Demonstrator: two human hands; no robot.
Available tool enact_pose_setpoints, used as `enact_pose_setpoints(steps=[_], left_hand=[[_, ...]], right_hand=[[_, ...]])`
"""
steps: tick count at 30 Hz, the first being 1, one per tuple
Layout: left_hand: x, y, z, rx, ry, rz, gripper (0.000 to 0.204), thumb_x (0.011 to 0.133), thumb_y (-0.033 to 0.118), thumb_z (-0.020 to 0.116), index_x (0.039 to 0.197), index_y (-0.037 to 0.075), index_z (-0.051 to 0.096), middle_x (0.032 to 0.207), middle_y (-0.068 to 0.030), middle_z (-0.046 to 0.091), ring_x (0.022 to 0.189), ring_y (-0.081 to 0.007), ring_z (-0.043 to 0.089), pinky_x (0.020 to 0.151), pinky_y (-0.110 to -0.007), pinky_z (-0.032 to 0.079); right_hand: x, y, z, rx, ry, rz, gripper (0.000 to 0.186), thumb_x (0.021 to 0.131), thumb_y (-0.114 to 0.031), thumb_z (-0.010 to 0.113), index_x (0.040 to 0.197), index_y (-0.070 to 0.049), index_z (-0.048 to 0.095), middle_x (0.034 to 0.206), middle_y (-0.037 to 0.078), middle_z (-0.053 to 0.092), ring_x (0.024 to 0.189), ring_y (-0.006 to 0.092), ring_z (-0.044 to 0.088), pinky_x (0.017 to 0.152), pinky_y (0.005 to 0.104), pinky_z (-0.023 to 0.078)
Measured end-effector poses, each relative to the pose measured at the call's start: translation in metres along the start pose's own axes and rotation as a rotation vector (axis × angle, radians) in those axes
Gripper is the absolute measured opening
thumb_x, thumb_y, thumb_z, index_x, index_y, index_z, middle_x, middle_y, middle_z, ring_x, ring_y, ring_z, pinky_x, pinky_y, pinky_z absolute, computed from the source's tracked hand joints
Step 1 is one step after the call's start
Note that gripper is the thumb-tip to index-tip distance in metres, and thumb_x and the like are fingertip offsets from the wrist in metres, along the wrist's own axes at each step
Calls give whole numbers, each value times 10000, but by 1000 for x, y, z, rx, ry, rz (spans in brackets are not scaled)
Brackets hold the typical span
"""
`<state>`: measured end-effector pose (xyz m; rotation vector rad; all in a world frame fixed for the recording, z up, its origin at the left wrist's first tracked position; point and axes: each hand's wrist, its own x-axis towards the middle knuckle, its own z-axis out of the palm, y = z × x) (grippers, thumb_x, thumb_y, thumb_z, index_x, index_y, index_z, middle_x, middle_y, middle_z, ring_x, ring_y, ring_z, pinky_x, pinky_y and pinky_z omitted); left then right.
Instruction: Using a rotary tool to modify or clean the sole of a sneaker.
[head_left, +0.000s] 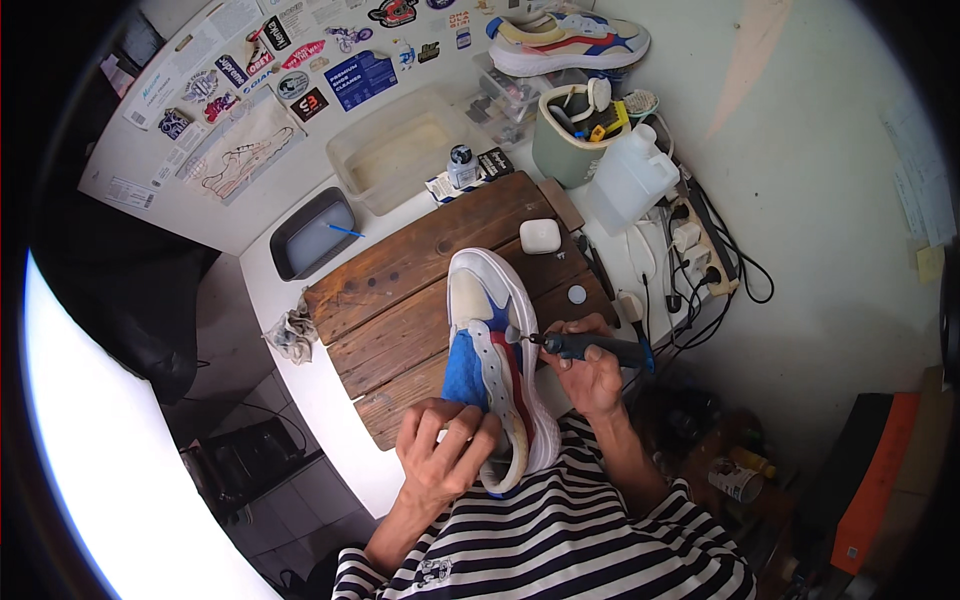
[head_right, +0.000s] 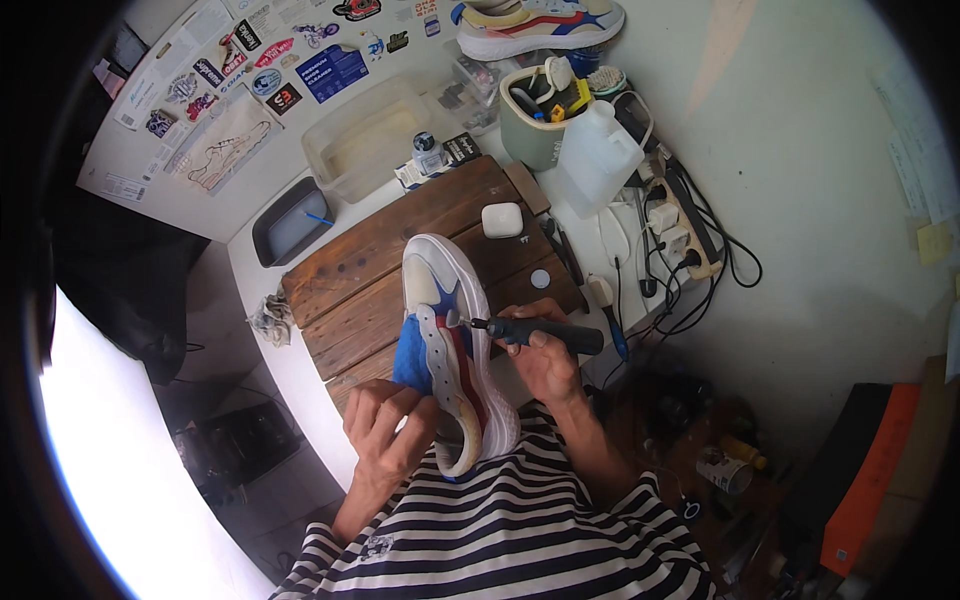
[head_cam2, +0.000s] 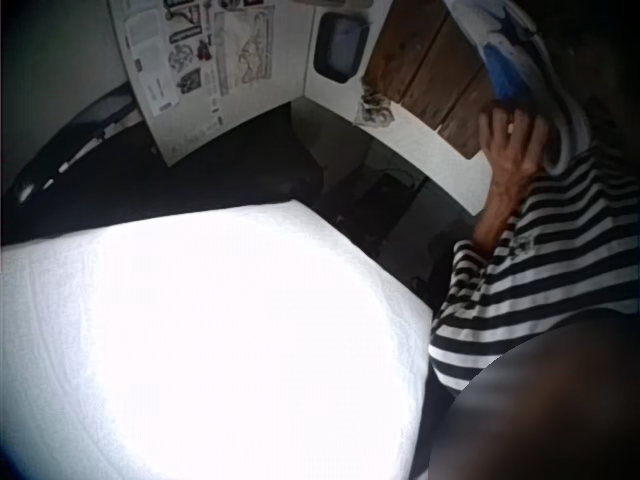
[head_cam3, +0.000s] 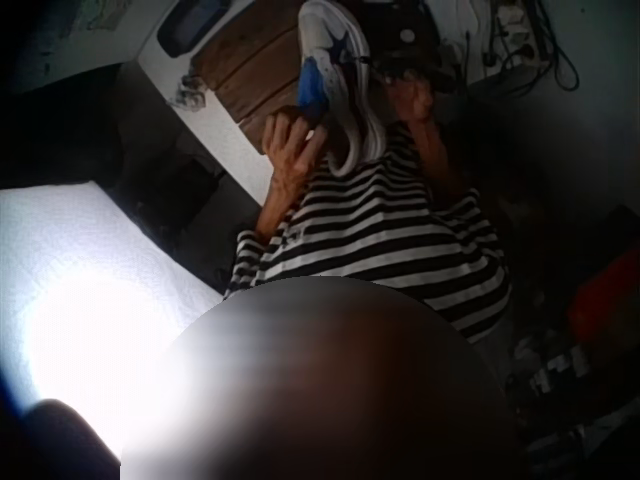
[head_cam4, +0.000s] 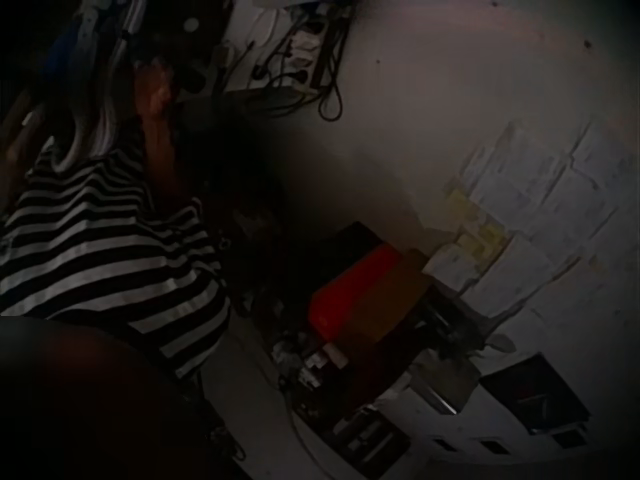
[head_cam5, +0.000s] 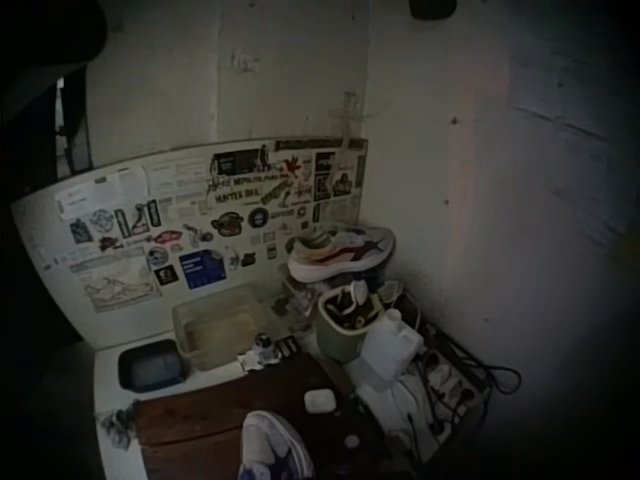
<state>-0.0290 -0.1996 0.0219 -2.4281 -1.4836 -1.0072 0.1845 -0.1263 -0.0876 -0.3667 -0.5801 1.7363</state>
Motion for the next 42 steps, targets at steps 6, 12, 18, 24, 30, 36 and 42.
enact_pose_setpoints(steps=[6, 12, 18, 24, 30, 36, 42], left_hand=[[-3, -8, 2, 39, 16, 156, 256, 610, 150, 705, 861, 186, 739, 868, 33, 607, 748, -112, 576, 710, -290, 497], [6, -25, 12, -94, 93, 225, 156, 646, 161, 721, 800, 134, 724, 896, 7, 644, 858, -173, 659, 734, -322, 546], [30, -48, 18, -424, 113, 10, 196, 612, 41, 797, 793, 42, 722, 872, -68, 686, 931, -266, 716, 846, -440, 606], [28, -64, 25, -514, 111, -96, 187, 641, -27, 822, 792, 39, 731, 886, -64, 690, 922, -264, 741, 834, -363, 627], [18, -57, 31, -541, 160, -133, 176, 664, -36, 837, 786, 39, 734, 900, -59, 652, 941, -265, 740, 831, -379, 631], [16, -57, 33, -521, 197, -138, 182, 661, -28, 845, 782, 55, 738, 871, -43, 560, 937, -269, 740, 851, -389, 643], [17, -55, 30, -510, 205, -131, 179, 662, -29, 844, 784, 50, 739, 863, -50, 559, 934, -280, 740, 875, -411, 639]], right_hand=[[-9, -9, 1, -181, 7, -142, 303, 859, -193, 655, 1098, -29, 567, 899, 124, 596, 776, 162, 566, 1120, 514, 401], [-6, -14, 13, -144, -29, -109, 320, 828, -170, 688, 1080, -7, 580, 948, 144, 612, 749, 164, 568, 1138, 534, 392], [12, -25, 17, -240, -91, -159, 317, 837, -139, 690, 1100, 8, 592, 1021, 169, 625, 727, 148, 580, 1105, 474, 440], [18, -25, 25, -394, -57, -130, 305, 859, -122, 682, 1113, 20, 587, 1047, 173, 629, 777, 156, 610, 837, 320, 538], [16, -19, 22, -462, -43, -177, 313, 868, -136, 682, 1116, 27, 584, 1046, 174, 630, 779, 159, 613, 751, 290, 534], [16, -21, 27, -522, -52, -174, 303, 862, -141, 687, 1092, 33, 593, 1029, 178, 634, 773, 169, 638, 786, 295, 557], [16, -17, 14, -592, -163, -219, 298, 845, -129, 690, 1081, 29, 599, 1033, 185, 639, 790, 167, 652, 806, 290, 563]])
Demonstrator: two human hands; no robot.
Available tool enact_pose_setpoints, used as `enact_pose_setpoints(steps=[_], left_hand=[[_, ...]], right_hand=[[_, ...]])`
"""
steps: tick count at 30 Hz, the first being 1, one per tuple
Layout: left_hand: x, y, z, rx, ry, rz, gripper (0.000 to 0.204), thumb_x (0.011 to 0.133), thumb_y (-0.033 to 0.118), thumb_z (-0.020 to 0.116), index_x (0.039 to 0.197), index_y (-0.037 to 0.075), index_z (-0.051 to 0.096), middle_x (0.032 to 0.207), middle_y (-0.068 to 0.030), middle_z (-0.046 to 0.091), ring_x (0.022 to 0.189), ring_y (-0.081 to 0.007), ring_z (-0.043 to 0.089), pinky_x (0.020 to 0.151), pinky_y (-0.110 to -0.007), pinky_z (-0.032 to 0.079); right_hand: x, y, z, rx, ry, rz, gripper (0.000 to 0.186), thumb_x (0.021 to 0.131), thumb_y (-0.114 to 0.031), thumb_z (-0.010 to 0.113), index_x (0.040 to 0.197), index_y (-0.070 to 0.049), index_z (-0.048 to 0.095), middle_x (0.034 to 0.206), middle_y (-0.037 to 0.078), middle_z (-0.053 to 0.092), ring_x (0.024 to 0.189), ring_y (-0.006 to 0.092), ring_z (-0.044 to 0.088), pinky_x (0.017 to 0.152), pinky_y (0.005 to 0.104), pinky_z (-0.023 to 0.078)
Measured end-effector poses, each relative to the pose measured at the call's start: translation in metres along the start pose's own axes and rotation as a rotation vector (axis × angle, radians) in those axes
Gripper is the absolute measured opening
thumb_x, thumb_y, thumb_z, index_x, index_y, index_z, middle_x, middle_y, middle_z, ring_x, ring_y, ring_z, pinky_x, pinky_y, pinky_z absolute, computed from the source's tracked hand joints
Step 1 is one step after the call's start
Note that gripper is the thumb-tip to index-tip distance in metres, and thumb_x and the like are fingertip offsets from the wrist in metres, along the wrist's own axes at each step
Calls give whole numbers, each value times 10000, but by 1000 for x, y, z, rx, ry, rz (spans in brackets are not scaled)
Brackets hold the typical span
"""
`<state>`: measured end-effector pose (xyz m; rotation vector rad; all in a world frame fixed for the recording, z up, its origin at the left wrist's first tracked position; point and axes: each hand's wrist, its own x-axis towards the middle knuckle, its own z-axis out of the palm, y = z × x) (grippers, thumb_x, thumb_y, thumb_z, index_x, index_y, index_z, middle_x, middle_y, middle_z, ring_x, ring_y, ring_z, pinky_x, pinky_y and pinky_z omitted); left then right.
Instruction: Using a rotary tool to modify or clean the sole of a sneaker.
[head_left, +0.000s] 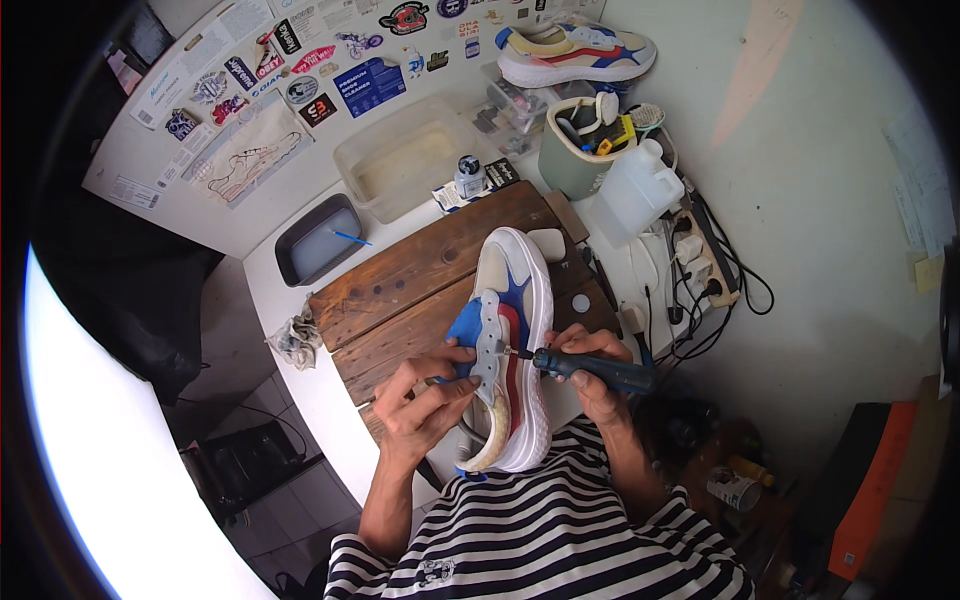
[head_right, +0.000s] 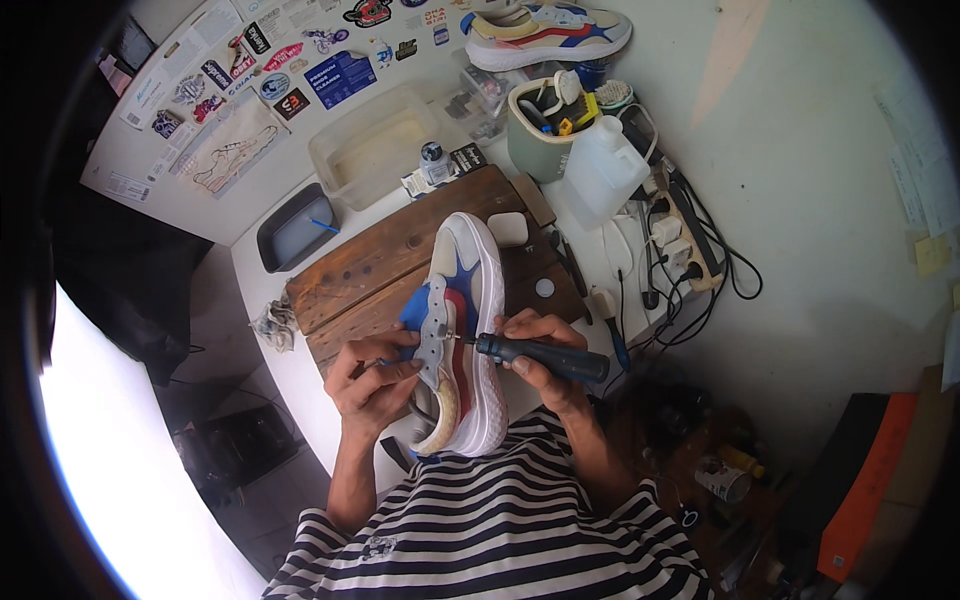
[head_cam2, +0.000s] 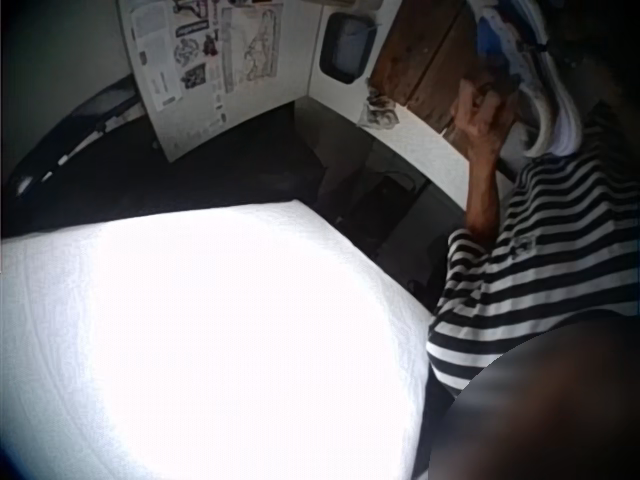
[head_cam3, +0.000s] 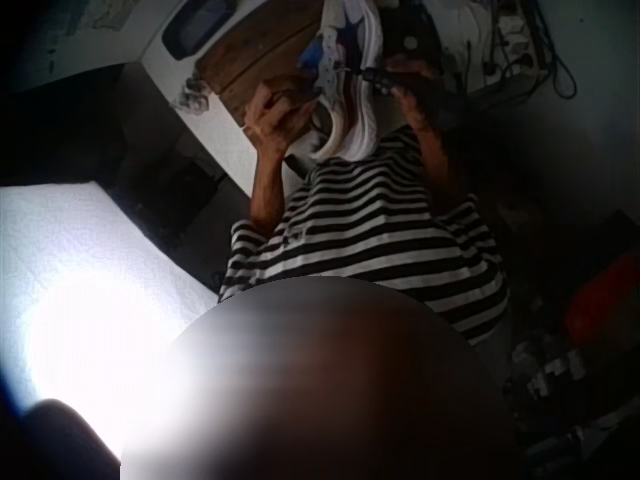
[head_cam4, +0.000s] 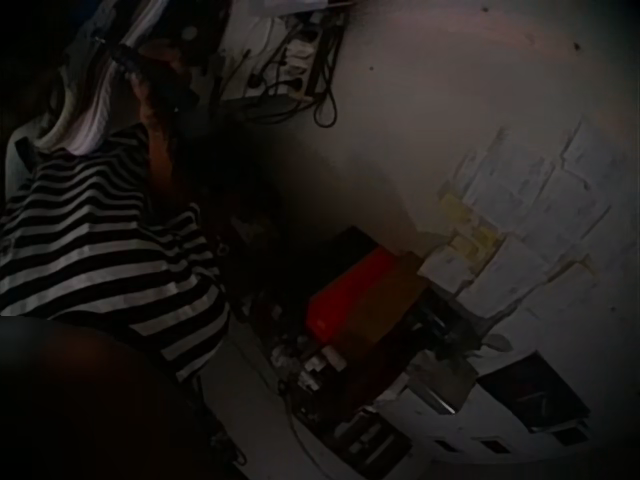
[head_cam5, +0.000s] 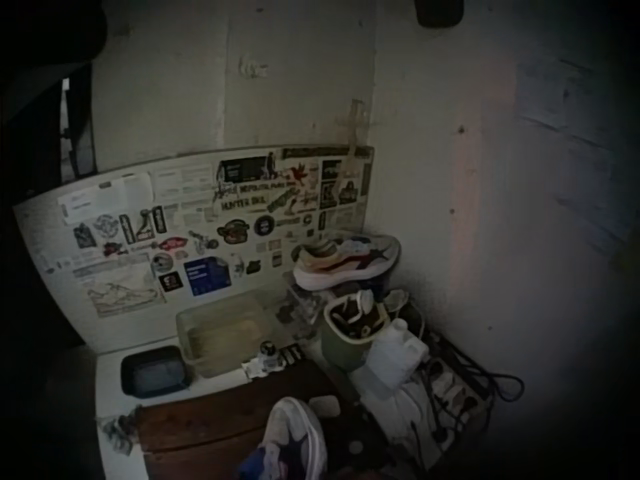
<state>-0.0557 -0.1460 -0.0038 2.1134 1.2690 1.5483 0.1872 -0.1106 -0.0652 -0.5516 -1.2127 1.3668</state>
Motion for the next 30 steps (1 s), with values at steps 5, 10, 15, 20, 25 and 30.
enact_pose_setpoints(steps=[5, 10, 15, 20, 25, 30], left_hand=[[-3, -1, 1, 24, -13, -6, 183, 654, -34, 847, 774, 50, 737, 857, -46, 562, 934, -275, 740, 779, -361, 646], [-1, -1, 1, 37, -15, 10, 187, 646, -30, 850, 771, 56, 740, 847, -41, 565, 927, -266, 740, 732, -342, 640], [-1, 0, 1, 52, -19, 19, 191, 637, -27, 851, 769, 55, 739, 838, -37, 566, 913, -250, 740, 723, -334, 637], [-3, 0, 1, 50, -40, -2, 216, 632, -40, 844, 777, 71, 728, 853, -41, 577, 926, -260, 738, 829, -383, 630], [-2, 1, 2, 62, -39, 2, 229, 617, -29, 850, 781, 76, 729, 847, -35, 580, 915, -247, 738, 794, -363, 631], [0, 2, 3, 53, -50, 12, 234, 614, -24, 852, 788, 74, 730, 846, -33, 581, 922, -242, 736, 760, -343, 622]], right_hand=[[0, -10, 12, 54, 161, 114, 293, 833, -120, 690, 1067, 29, 597, 985, 179, 639, 780, 167, 647, 1044, 390, 489], [1, -3, 5, -6, 2, -37, 293, 841, -104, 688, 1087, 25, 594, 1004, 170, 642, 786, 147, 636, 878, 316, 560], [-1, -10, 15, 14, 114, 38, 289, 833, -99, 691, 1074, 30, 596, 972, 161, 649, 785, 149, 630, 935, 343, 541], [-2, -10, 12, -26, 128, 51, 293, 837, -92, 688, 1086, 32, 595, 1005, 162, 651, 779, 136, 619, 909, 332, 545], [1, -17, 20, 7, 162, 79, 296, 833, -103, 695, 1076, 37, 601, 1023, 161, 653, 801, 139, 630, 870, 316, 545], [3, -14, 14, -75, 103, 48, 295, 836, -99, 687, 1080, 38, 598, 988, 158, 658, 808, 148, 636, 911, 331, 530]])
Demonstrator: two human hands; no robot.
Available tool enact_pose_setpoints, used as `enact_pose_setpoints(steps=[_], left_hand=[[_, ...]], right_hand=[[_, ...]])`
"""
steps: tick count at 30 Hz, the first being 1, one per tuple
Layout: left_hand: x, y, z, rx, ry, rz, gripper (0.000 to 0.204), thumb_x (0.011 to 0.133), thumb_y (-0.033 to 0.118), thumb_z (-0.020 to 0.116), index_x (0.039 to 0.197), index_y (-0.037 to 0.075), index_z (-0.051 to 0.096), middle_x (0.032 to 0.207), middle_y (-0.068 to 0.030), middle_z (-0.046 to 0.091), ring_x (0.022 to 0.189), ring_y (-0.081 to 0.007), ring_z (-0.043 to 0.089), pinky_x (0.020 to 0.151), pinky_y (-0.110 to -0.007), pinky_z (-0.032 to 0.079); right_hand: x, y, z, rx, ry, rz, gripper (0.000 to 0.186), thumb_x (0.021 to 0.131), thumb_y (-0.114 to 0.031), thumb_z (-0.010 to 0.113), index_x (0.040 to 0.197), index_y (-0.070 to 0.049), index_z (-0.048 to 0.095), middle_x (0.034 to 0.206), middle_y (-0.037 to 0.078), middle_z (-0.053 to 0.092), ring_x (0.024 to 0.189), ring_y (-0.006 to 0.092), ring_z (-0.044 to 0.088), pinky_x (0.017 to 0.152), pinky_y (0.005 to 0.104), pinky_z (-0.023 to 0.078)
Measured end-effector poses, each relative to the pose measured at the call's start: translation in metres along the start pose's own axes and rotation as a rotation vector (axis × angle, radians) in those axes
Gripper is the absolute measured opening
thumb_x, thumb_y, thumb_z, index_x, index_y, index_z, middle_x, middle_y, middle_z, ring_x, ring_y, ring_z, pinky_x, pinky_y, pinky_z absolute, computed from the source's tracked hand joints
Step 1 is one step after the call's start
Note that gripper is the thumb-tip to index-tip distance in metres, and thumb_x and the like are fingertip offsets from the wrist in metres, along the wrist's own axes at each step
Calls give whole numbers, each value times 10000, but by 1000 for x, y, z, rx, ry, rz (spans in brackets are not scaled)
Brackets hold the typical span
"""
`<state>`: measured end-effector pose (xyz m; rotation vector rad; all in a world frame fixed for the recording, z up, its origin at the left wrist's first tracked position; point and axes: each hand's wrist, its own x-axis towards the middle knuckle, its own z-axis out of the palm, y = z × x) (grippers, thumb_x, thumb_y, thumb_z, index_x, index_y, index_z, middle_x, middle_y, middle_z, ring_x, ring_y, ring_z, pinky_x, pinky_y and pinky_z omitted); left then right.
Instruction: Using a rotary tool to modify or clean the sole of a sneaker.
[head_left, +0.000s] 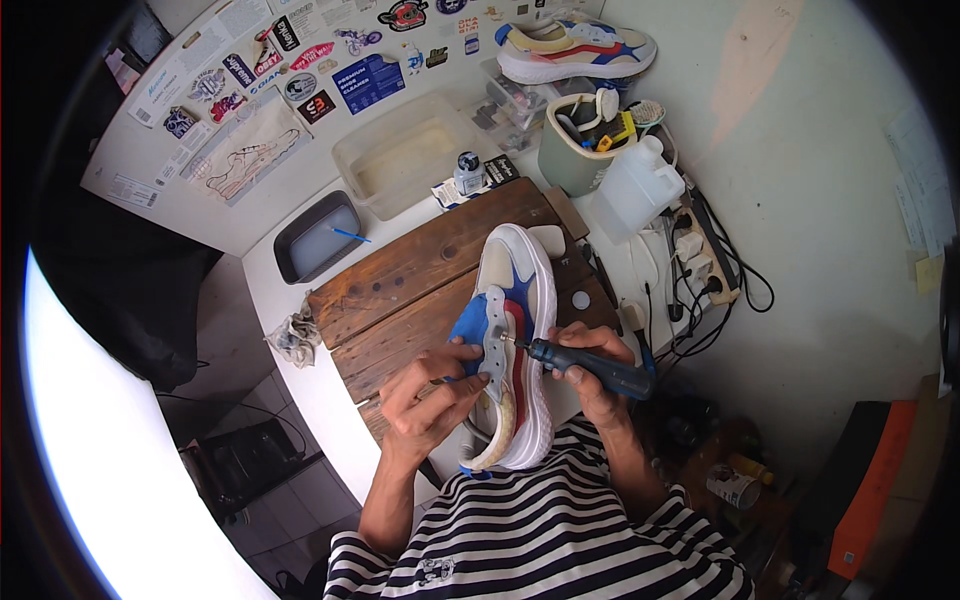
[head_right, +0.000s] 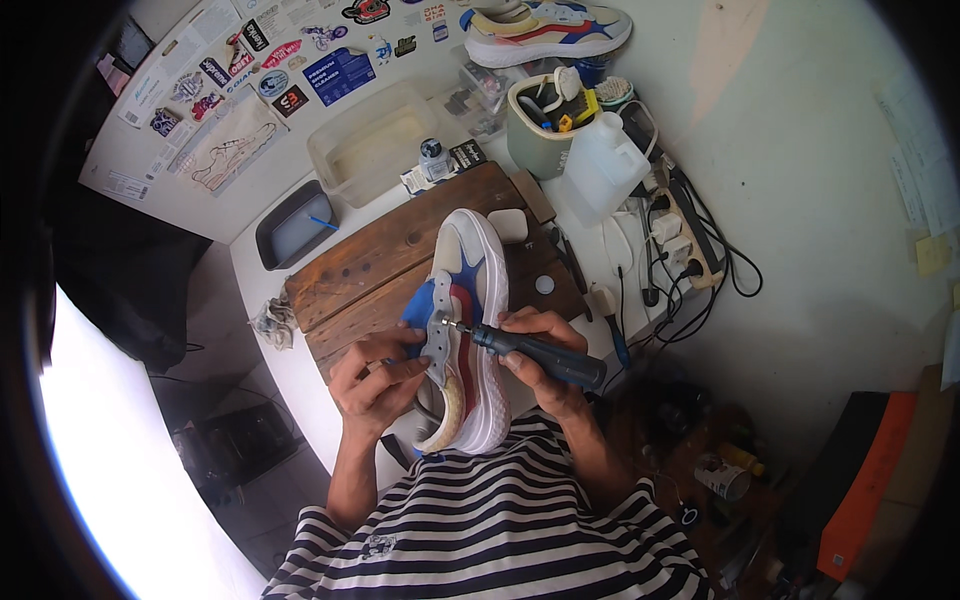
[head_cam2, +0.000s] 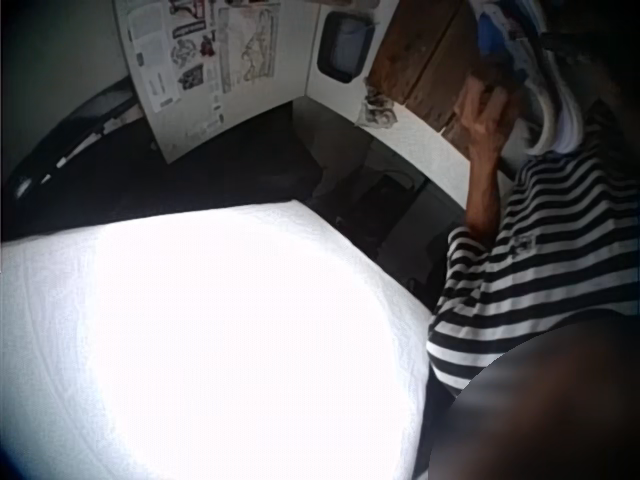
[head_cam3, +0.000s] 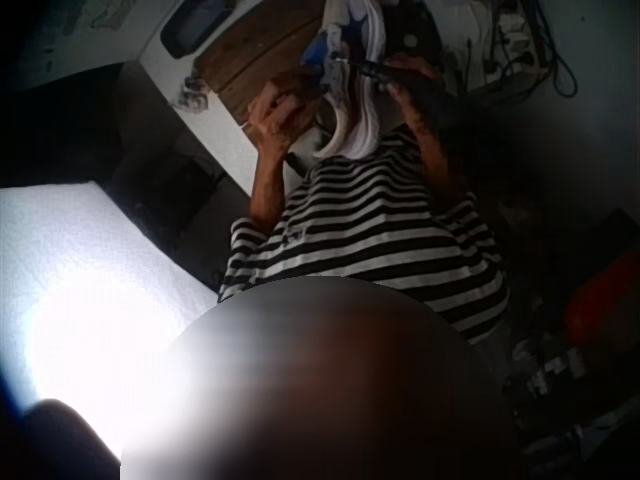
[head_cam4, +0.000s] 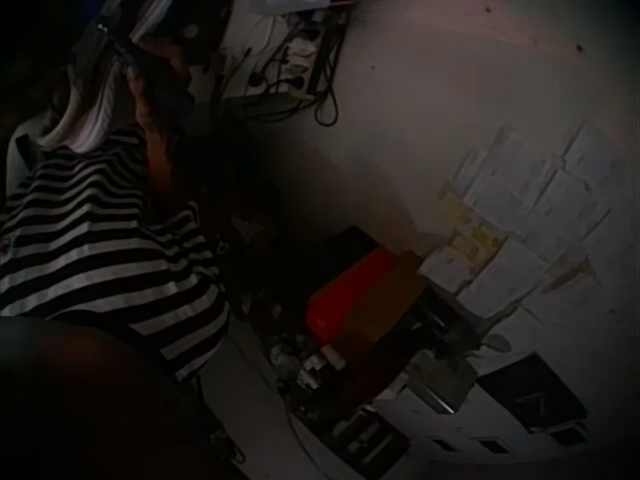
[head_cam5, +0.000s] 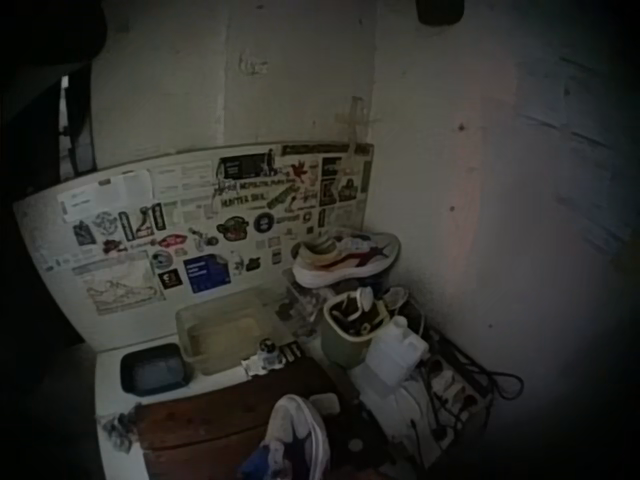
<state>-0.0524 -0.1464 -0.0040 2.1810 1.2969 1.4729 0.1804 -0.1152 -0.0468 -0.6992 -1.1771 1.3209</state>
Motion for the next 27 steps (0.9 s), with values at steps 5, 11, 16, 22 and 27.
enact_pose_setpoints(steps=[5, 11, 16, 22, 27], left_hand=[[0, 0, -1, -1, 8, 13, 236, 608, -30, 849, 782, 71, 727, 829, -33, 564, 903, -243, 737, 733, -335, 612], [3, 2, 0, 12, 9, 19, 243, 596, -29, 847, 781, 70, 725, 822, -34, 559, 894, -246, 737, 725, -336, 610], [0, 0, 0, 18, 18, 27, 241, 595, -18, 847, 783, 71, 725, 824, -34, 563, 889, -242, 736, 717, -335, 605], [3, 1, 0, 23, 20, 35, 218, 608, -11, 850, 773, 63, 729, 822, -36, 567, 872, -235, 732, 693, -329, 607], [3, 0, 1, 18, 33, 46, 206, 611, -13, 852, 769, 52, 736, 816, -38, 571, 846, -227, 727, 664, -315, 608]], right_hand=[[-2, -6, 7, 18, 6, -22, 296, 830, -101, 689, 1077, 35, 601, 890, 140, 673, 808, 153, 638, 959, 346, 504], [-1, 0, 0, 3, -16, -41, 303, 817, -110, 694, 1065, 38, 601, 836, 128, 660, 797, 157, 633, 1036, 373, 461], [-5, -3, 8, 69, 87, 43, 296, 827, -128, 688, 1061, 31, 600, 769, 109, 653, 797, 169, 628, 1087, 410, 421], [-4, 3, -3, 16, -76, -89, 296, 842, -108, 673, 1085, 38, 587, 956, 146, 648, 788, 142, 623, 899, 316, 529], [-5, -6, 8, 24, 72, 45, 292, 846, -102, 675, 1084, 44, 590, 1008, 158, 645, 791, 139, 626, 787, 279, 540]])
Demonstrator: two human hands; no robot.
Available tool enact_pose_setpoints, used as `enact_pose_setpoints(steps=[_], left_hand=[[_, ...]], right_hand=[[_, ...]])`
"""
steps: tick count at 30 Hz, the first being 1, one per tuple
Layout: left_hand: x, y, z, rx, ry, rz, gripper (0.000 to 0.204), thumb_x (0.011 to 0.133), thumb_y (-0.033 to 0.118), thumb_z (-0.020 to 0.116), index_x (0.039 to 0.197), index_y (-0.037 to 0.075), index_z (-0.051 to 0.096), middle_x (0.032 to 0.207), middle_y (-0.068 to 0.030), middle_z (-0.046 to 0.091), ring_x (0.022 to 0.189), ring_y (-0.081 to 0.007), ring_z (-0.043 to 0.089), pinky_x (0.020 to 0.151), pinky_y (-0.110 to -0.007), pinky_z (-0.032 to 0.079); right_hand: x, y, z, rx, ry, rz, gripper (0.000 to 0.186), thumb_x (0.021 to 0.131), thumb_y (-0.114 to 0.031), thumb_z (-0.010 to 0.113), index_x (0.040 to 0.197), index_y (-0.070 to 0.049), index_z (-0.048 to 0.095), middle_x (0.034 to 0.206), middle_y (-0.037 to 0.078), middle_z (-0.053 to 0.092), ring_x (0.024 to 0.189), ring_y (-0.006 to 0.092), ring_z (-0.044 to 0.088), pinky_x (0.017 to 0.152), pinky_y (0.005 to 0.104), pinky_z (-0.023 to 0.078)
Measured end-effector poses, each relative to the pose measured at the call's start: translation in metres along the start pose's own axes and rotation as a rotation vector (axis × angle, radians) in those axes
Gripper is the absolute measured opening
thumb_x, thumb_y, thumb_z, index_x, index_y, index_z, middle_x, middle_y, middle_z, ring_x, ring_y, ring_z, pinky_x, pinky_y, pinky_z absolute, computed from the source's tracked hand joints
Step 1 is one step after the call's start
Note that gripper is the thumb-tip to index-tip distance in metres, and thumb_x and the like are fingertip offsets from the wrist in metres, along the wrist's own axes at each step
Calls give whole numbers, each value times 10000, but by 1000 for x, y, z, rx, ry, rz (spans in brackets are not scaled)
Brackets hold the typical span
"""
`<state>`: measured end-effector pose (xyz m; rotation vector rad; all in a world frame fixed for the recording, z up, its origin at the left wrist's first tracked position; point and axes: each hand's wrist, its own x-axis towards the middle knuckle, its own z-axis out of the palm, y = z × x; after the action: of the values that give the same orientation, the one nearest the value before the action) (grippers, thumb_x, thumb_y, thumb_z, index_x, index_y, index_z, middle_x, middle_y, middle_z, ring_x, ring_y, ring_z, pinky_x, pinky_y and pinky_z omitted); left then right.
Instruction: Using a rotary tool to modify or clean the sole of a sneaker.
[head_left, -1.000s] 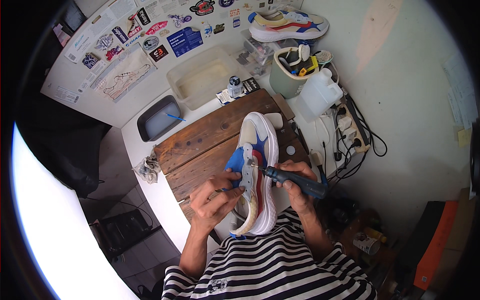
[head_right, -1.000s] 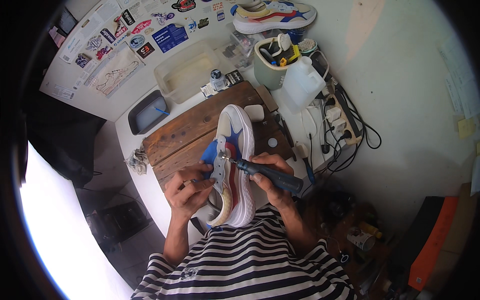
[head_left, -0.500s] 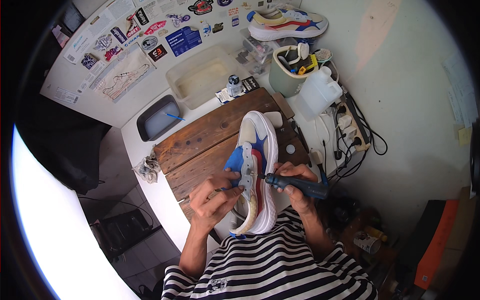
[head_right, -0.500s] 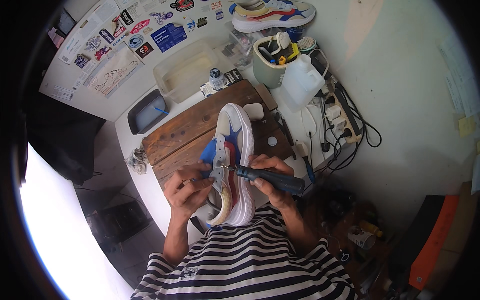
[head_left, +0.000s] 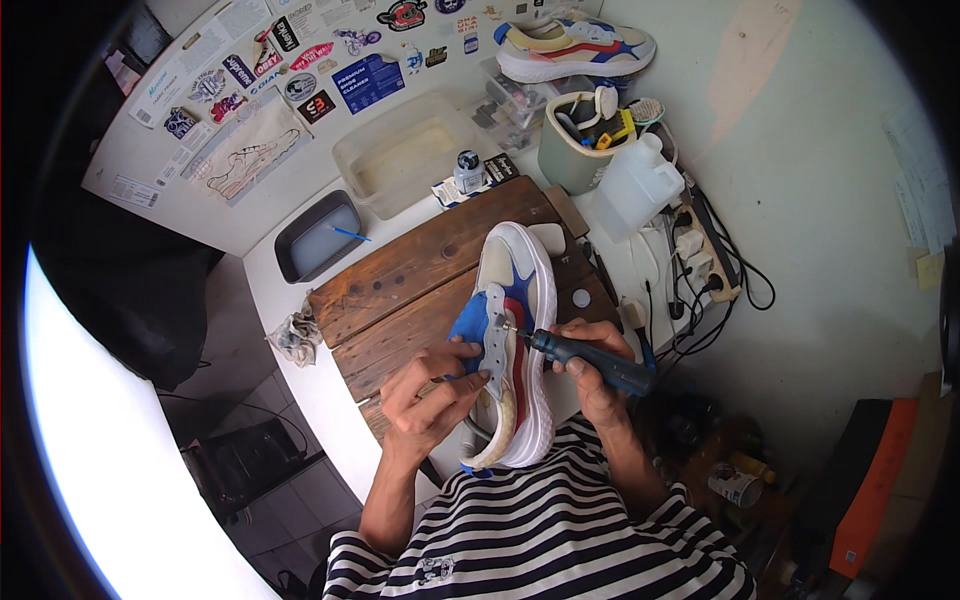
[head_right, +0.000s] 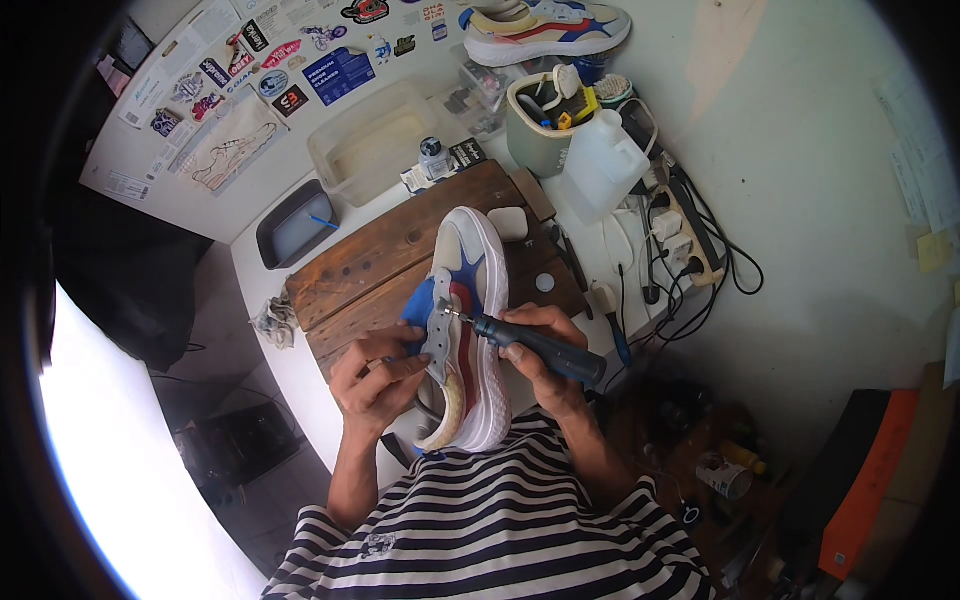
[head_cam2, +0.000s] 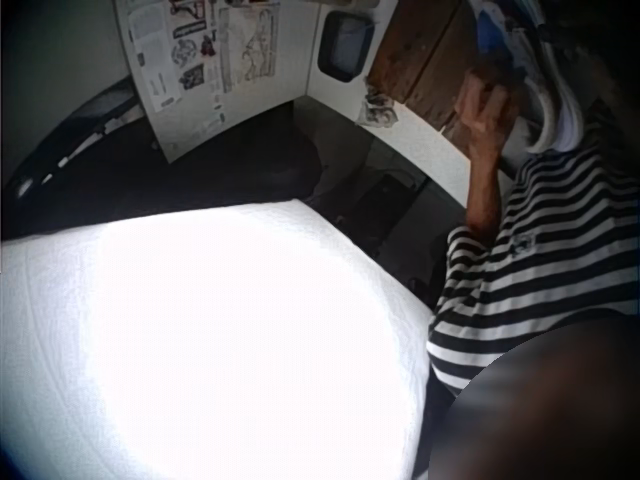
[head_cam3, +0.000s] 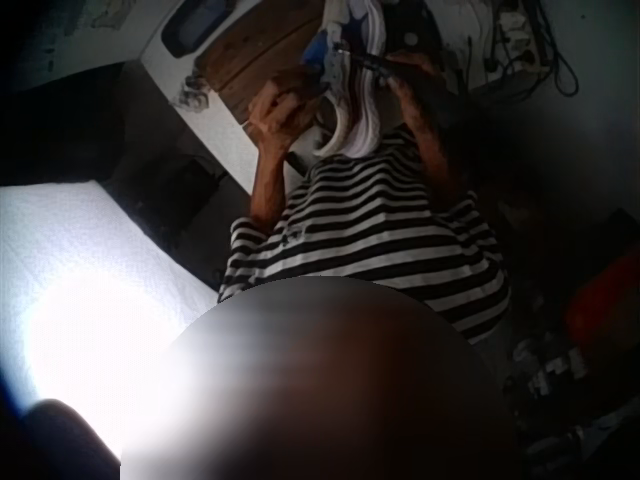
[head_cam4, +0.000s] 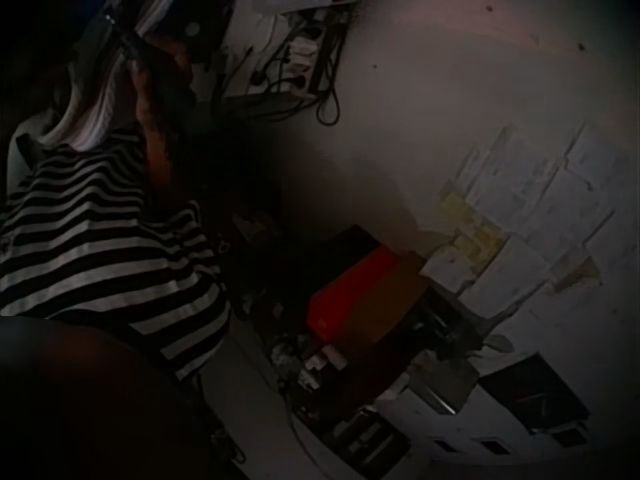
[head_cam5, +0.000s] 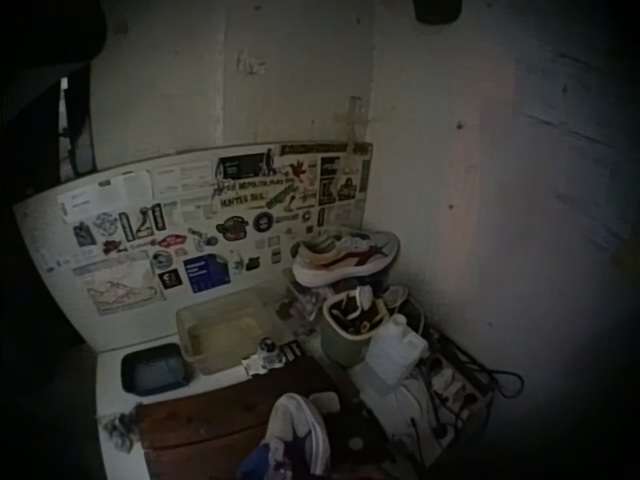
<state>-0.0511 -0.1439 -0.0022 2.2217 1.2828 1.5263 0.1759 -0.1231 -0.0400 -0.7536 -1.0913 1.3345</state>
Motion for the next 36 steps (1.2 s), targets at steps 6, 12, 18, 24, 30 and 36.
enact_pose_setpoints(steps=[6, 12, 18, 24, 30, 36], left_hand=[[0, 2, -1, 24, -20, -3, 210, 611, -16, 850, 774, 55, 738, 832, -38, 584, 838, -225, 722, 651, -311, 600], [-1, 1, 0, 5, -20, -26, 247, 593, -22, 847, 782, 75, 720, 842, -34, 595, 871, -233, 728, 741, -336, 610], [-2, 0, -2, 43, -7, -17, 229, 609, -16, 849, 791, 69, 741, 830, -38, 602, 831, -218, 725, 667, -315, 598], [-3, -3, -1, 8, 36, -32, 224, 615, -23, 844, 781, 54, 716, 834, -45, 633, 830, -212, 729, 676, -316, 597], [-2, -3, 0, 1, 18, -25, 220, 616, -30, 838, 770, 45, 700, 836, -53, 642, 834, -214, 730, 685, -316, 597], [-5, -4, -1, 28, 39, -18, 239, 603, -44, 841, 772, 53, 702, 841, -52, 644, 828, -209, 728, 699, -317, 607]], right_hand=[[4, 4, -8, -21, -115, -75, 302, 849, -104, 689, 1092, 47, 592, 971, 145, 648, 799, 144, 634, 785, 283, 532], [2, 6, -4, -19, -63, -25, 336, 840, -150, 712, 1092, 37, 593, 1000, 166, 639, 771, 156, 625, 825, 308, 530], [-7, 6, -5, 177, -29, 14, 328, 847, -119, 706, 1107, 43, 587, 1030, 170, 638, 787, 158, 644, 878, 308, 535], [-7, 8, -3, 44, -83, -37, 322, 850, -120, 705, 1103, 43, 590, 1035, 173, 641, 815, 162, 647, 951, 337, 507], [-7, 14, -8, 32, -174, -108, 312, 840, -123, 708, 1089, 30, 598, 918, 144, 664, 846, 176, 641, 1082, 380, 404], [-11, 9, 1, 93, -101, -65, 294, 843, -147, 705, 1068, 15, 608, 868, 126, 673, 871, 192, 640, 1107, 403, 379]])
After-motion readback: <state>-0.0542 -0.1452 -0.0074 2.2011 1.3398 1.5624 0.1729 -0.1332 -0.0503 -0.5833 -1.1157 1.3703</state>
